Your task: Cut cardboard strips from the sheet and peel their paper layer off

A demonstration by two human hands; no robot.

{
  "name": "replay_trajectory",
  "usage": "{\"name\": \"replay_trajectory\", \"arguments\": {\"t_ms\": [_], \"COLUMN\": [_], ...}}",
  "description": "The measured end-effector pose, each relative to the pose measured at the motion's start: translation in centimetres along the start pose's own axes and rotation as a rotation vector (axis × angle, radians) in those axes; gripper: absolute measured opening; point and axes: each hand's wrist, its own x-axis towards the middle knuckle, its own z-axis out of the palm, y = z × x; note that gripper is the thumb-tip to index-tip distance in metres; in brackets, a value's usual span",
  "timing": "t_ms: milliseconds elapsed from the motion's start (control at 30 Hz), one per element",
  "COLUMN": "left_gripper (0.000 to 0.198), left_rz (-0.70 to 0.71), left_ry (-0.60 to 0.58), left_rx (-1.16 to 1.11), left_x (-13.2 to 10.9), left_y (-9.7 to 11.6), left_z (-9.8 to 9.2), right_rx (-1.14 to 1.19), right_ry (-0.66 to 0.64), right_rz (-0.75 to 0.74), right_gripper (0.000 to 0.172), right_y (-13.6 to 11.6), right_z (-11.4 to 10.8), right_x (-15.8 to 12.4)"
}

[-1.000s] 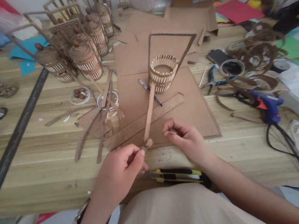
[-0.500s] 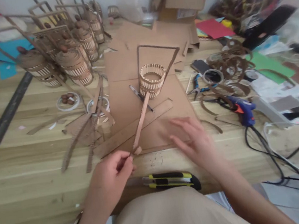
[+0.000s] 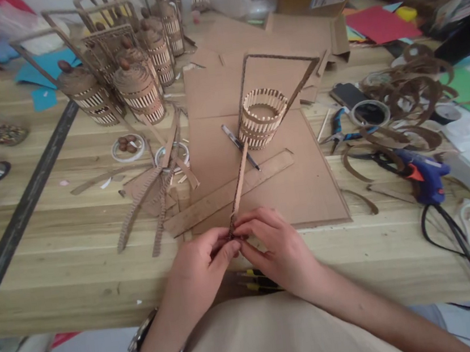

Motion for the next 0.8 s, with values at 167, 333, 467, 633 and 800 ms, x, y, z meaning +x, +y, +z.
{"name": "replay_trajectory", "arguments": {"t_ms": [167, 333, 467, 633, 800], "left_gripper": [0.024, 0.025, 0.025, 0.025, 0.022], "left_rz": [0.035, 0.097, 0.123, 0.111, 0.073], "left_ry": [-0.034, 0.021, 0.045, 0.015, -0.004], "left_rx": [0.135, 0.224, 0.245, 0.191, 0.127], "left_x": [0.17, 0.03, -0.08, -0.18, -0.17], "left_y": [-0.05, 0.25, 0.31, 0.12, 0.22], "left_z": [-0.09, 0.17, 0.06, -0.44, -0.43], "right_rx": [0.029, -0.003, 0.014, 0.112, 0.087], "right_ry": [-0.018, -0.002, 0.005, -0.004, -0.023], "right_rz": [-0.001, -0.002, -0.015, 0.014, -0.053], "right_gripper": [0.007, 0.008, 0.010, 0.013, 0.012], "right_y": [0.09, 0.15, 0.07, 0.32, 0.42], "right_z": [-0.04, -0.12, -0.23, -0.58, -0.60], "right_x": [-0.09, 0.02, 0.15, 0.07, 0.17]}}
